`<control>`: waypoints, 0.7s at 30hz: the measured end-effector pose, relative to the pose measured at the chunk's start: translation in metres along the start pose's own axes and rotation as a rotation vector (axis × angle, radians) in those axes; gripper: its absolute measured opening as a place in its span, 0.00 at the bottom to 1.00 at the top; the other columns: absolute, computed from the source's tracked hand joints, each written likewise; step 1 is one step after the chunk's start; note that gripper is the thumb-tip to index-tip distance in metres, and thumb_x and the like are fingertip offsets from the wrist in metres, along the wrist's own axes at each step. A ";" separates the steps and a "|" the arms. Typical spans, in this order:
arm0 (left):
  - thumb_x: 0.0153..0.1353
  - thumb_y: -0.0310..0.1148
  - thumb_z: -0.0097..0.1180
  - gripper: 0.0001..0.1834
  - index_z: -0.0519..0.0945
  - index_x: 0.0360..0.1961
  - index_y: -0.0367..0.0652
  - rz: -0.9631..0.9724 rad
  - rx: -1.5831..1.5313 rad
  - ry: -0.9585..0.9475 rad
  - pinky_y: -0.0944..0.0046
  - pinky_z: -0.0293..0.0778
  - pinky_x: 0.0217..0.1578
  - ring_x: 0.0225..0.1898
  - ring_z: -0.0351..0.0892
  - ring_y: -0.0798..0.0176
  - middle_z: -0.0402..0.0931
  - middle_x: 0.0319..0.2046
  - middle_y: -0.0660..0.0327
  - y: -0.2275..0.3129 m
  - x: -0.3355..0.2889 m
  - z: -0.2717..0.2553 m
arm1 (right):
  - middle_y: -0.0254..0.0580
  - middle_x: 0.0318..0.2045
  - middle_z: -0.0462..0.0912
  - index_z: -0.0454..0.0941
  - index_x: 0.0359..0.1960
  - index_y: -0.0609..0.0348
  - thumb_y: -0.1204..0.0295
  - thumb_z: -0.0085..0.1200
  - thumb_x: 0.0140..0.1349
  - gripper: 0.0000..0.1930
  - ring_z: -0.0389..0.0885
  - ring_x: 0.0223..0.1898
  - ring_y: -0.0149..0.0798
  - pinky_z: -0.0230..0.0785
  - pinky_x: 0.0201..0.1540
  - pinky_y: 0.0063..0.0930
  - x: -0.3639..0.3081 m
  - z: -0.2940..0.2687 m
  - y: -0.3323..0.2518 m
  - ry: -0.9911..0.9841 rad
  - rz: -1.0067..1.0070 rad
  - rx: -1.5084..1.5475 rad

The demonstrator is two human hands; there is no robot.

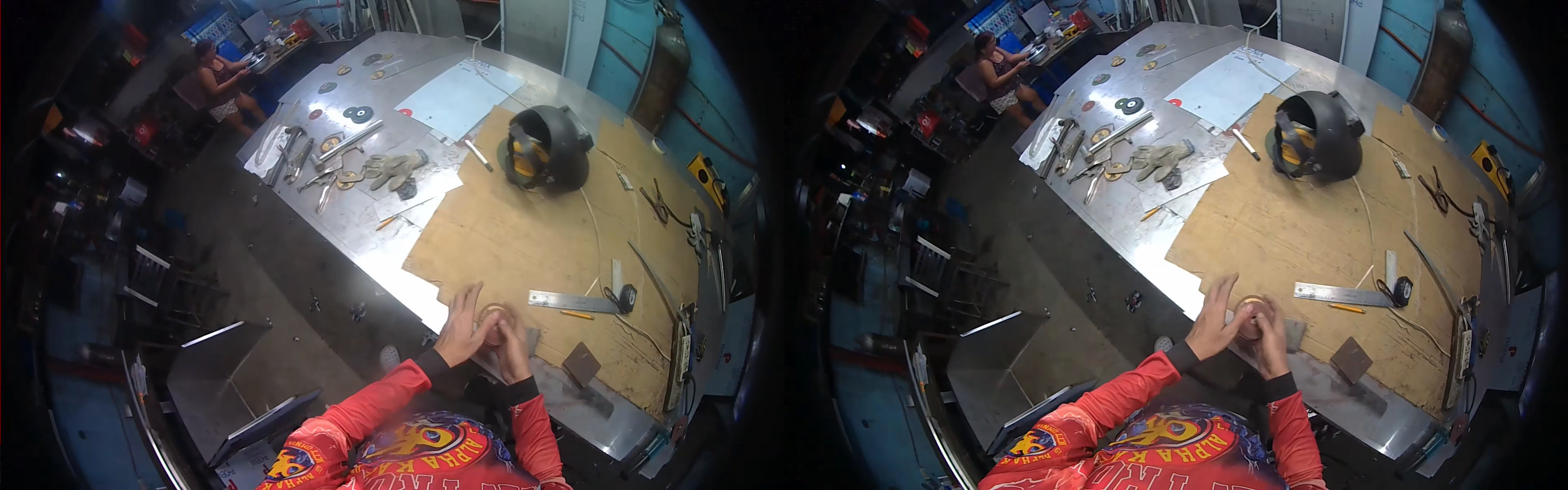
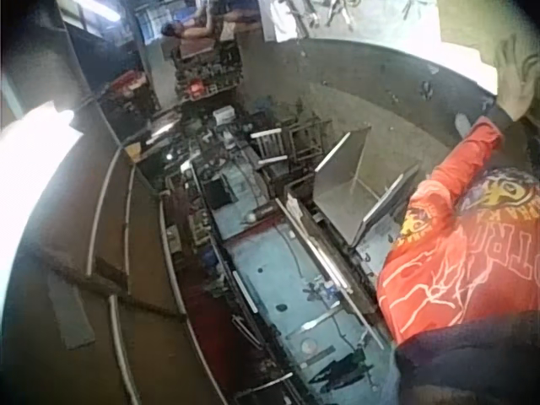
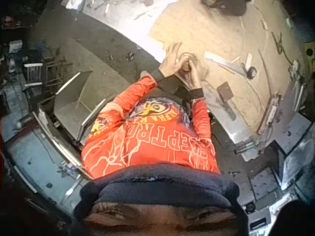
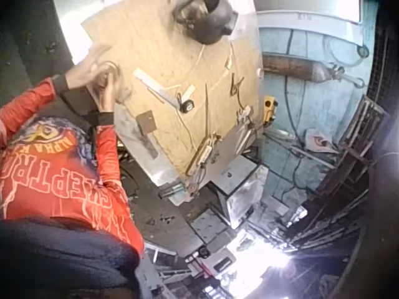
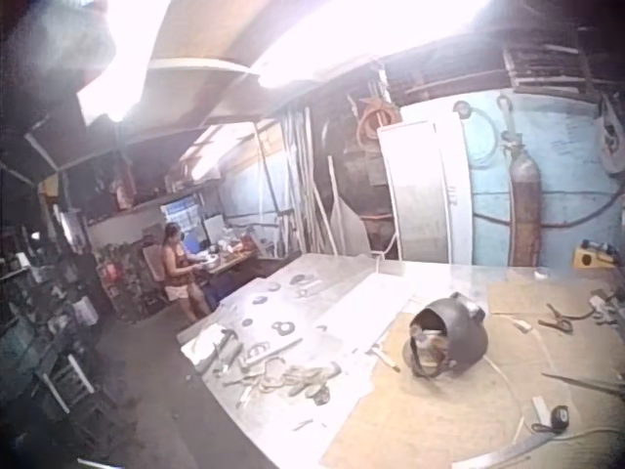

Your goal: The person picks up several metal sheets from a workbench, carries them across the room, and places them near a storage area.

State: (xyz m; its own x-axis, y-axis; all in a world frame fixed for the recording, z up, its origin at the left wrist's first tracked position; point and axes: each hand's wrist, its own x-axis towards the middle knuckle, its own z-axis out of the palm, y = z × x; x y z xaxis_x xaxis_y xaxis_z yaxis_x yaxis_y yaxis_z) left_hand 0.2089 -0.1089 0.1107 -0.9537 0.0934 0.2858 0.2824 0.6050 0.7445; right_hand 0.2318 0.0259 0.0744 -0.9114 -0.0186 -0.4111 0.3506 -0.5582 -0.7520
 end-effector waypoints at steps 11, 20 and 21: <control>0.59 0.39 0.58 0.25 0.72 0.55 0.36 -0.369 -0.338 -0.138 0.63 0.75 0.43 0.43 0.80 0.58 0.72 0.51 0.49 -0.194 -0.016 -0.185 | 0.48 0.54 0.71 0.61 0.60 0.66 0.74 0.52 0.63 0.24 0.72 0.54 0.37 0.67 0.56 0.30 0.017 0.134 0.122 -0.028 0.073 -0.027; 0.51 0.39 0.62 0.17 0.82 0.39 0.41 -0.563 0.049 0.010 0.58 0.76 0.40 0.38 0.82 0.51 0.82 0.31 0.48 -0.379 0.135 -0.224 | 0.41 0.49 0.74 0.64 0.57 0.65 0.78 0.50 0.60 0.22 0.75 0.50 0.36 0.70 0.53 0.31 0.006 0.171 0.157 0.073 0.151 0.145; 0.51 0.39 0.63 0.17 0.82 0.38 0.39 -0.656 0.063 0.034 0.59 0.76 0.38 0.35 0.83 0.53 0.82 0.30 0.49 -0.402 0.156 -0.222 | 0.41 0.49 0.74 0.64 0.57 0.65 0.78 0.50 0.60 0.22 0.75 0.50 0.36 0.70 0.53 0.31 0.013 0.179 0.161 0.074 0.158 0.153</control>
State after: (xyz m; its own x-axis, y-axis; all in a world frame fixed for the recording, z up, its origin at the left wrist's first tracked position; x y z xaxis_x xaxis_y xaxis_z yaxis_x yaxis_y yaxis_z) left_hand -0.0303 -0.5131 -0.0097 -0.9217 -0.3351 -0.1954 -0.3640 0.5727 0.7345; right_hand 0.2375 -0.2131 0.0403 -0.8277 -0.0576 -0.5582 0.4453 -0.6728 -0.5908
